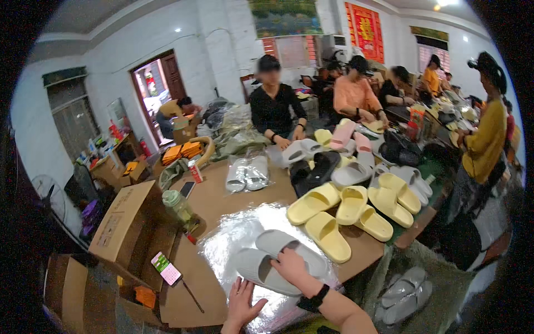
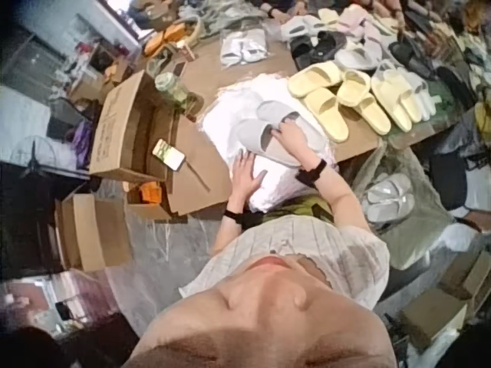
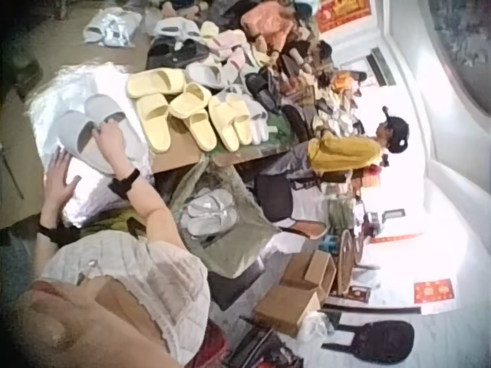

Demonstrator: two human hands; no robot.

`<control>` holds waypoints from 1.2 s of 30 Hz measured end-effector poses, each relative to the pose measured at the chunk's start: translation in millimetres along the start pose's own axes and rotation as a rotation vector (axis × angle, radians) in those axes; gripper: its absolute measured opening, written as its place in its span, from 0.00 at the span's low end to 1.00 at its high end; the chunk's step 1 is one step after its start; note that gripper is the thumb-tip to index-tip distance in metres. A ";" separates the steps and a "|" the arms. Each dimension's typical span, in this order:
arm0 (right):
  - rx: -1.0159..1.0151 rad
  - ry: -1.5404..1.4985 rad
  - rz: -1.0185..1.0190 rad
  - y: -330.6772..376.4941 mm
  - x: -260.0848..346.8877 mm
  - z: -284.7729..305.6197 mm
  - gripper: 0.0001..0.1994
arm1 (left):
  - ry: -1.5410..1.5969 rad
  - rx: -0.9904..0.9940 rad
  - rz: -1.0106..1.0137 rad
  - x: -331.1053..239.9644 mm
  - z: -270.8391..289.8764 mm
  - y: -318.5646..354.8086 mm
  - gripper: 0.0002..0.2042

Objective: The person is sorting and packaging foam slippers into plastic bags and boxes.

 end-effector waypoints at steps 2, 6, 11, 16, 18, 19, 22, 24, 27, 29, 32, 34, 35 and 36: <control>-0.008 -0.042 -0.058 13.8 -5.5 16.5 0.19 | -0.006 0.010 0.032 0.0 -0.8 2.3 0.41; -0.037 -0.041 -0.094 38.1 -38.5 26.7 0.17 | 0.010 0.013 0.013 2.7 -5.7 3.1 0.40; -0.065 0.058 -0.177 72.6 -64.5 43.2 0.15 | 0.032 0.026 0.022 -2.6 -0.8 5.9 0.40; -0.068 0.064 -0.247 93.2 -77.5 57.4 0.14 | 0.113 0.085 0.025 1.4 1.9 0.9 0.44; -0.080 -0.050 -0.334 101.1 -81.6 64.6 0.12 | 0.116 0.160 -0.022 -0.9 8.3 -0.1 0.49; -0.169 -0.201 -0.223 105.3 -92.8 62.5 0.10 | 0.131 0.237 -0.014 4.0 6.9 -2.8 0.53; -0.257 -0.326 -0.211 112.1 -69.0 92.8 0.11 | 0.072 0.333 -0.091 11.0 11.4 -7.9 0.53; -0.224 -0.426 -0.272 116.3 -80.0 93.8 0.14 | 0.076 0.355 -0.092 7.9 17.7 -8.7 0.51; -0.262 -0.380 -0.263 125.7 -85.3 100.3 0.15 | -0.133 0.324 -0.158 -5.5 27.1 -14.7 0.48; -0.445 -0.308 -0.073 126.4 -89.3 95.9 0.16 | -0.084 0.319 -0.197 -18.6 29.1 -18.0 0.47; -0.388 -0.462 -0.195 133.6 -91.7 99.5 0.17 | -0.033 0.293 -0.252 -39.8 24.7 -18.6 0.42; -0.456 -0.461 -0.167 135.6 -96.0 95.9 0.17 | 0.190 0.300 -0.328 -37.4 5.5 -14.4 0.37; -0.456 -0.556 -0.211 137.4 -102.0 93.8 0.17 | 0.091 0.264 -0.337 -43.2 8.8 -15.4 0.32; -0.453 -0.650 -0.256 139.7 -109.1 91.6 0.16 | 0.102 0.274 -0.338 -43.8 7.8 -17.0 0.32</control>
Point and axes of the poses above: each hand's wrist, its own y-axis away from the middle knuckle, its own z-axis out of the back of the hand, x = y × z, the point moved 1 cm from there along -y, towards the middle knuckle, and after that the axes turned 9 degrees about -z, right-handed, at the moved point
